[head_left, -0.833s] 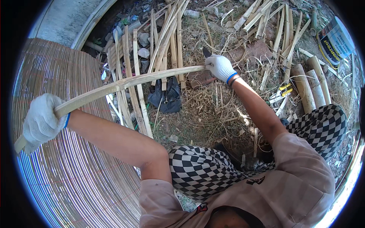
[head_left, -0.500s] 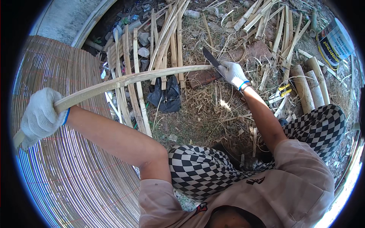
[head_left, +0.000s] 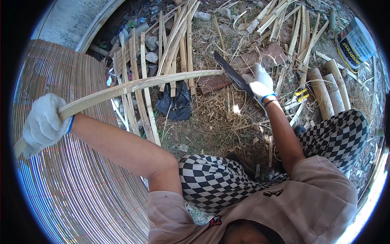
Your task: The recorder uses a knife to scrape and thin out a strip of bamboo while wearing protective gloves.
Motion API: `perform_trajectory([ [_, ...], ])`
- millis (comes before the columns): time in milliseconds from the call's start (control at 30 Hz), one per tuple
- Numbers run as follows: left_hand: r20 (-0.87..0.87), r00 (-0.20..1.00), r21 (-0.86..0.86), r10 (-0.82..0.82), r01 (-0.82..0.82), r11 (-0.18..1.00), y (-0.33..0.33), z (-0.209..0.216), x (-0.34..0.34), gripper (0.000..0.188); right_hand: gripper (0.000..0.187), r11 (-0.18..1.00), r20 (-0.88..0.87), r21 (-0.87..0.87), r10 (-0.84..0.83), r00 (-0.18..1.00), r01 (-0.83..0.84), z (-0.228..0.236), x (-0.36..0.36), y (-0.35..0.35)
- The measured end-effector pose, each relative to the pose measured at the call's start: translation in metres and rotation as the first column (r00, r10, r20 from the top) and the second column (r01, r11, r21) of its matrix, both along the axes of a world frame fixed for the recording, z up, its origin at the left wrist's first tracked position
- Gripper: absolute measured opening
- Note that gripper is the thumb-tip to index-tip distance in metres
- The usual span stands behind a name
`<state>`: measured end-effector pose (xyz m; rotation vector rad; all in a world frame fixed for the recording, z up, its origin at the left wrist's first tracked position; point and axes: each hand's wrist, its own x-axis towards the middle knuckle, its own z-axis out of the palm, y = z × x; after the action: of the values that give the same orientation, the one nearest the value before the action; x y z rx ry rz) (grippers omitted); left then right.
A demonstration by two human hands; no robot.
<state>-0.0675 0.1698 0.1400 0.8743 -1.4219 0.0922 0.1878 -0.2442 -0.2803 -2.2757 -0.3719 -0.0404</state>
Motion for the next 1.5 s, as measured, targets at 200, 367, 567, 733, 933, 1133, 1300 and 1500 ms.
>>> perform_trajectory([
  [200, -0.013, 0.947, -0.047, 0.321, -0.321, 0.946, -0.018, -0.005, 0.0, 0.043, 0.047, 0.876, -0.234, -0.42, 0.148, 0.961, -0.237, -0.05, -0.009, -0.011],
  [367, -0.04, 0.98, 0.031, 0.195, -0.193, 0.981, -0.061, -0.016, 0.021, 0.049, 0.046, 0.861, -0.224, -0.393, 0.251, 0.942, -0.323, -0.035, 0.0, -0.024],
  [567, -0.075, 0.974, -0.595, 0.216, -0.217, 0.773, 0.049, -0.021, -0.027, 0.035, 0.063, 0.869, -0.548, 0.428, 0.468, 0.693, -0.249, 0.04, -0.028, -0.025],
  [733, -0.045, 0.987, -0.553, 0.152, -0.151, 0.819, 0.02, -0.025, -0.012, 0.035, 0.082, 0.933, -0.24, 0.16, 0.353, 0.904, -0.321, 0.084, -0.028, -0.019],
  [933, -0.049, 0.961, -0.507, 0.273, -0.26, 0.822, 0.016, -0.028, 0.003, 0.037, 0.031, 0.502, -0.467, 0.862, 0.729, 0.5, 0.073, 0.071, -0.045, 0.007],
  [1133, 0.027, 0.999, -0.163, -0.036, 0.04, 0.986, -0.047, -0.011, 0.032, 0.032, 0.04, 0.895, -0.169, 0.228, 0.424, 0.89, -0.383, 0.061, -0.089, 0.023],
  [1300, 0.113, 0.983, 0.21, 0.142, -0.164, 0.964, -0.061, 0.004, 0.022, 0.027, 0.025, 0.896, -0.003, 0.032, 0.442, 0.897, -0.442, 0.062, -0.099, 0.047],
  [1500, 0.266, 0.872, 0.277, 0.411, -0.478, 0.834, -0.038, -0.004, 0.023, 0.022, 0.028, 0.928, -0.269, -0.113, 0.317, 0.91, -0.356, -0.031, -0.015, 0.029],
])
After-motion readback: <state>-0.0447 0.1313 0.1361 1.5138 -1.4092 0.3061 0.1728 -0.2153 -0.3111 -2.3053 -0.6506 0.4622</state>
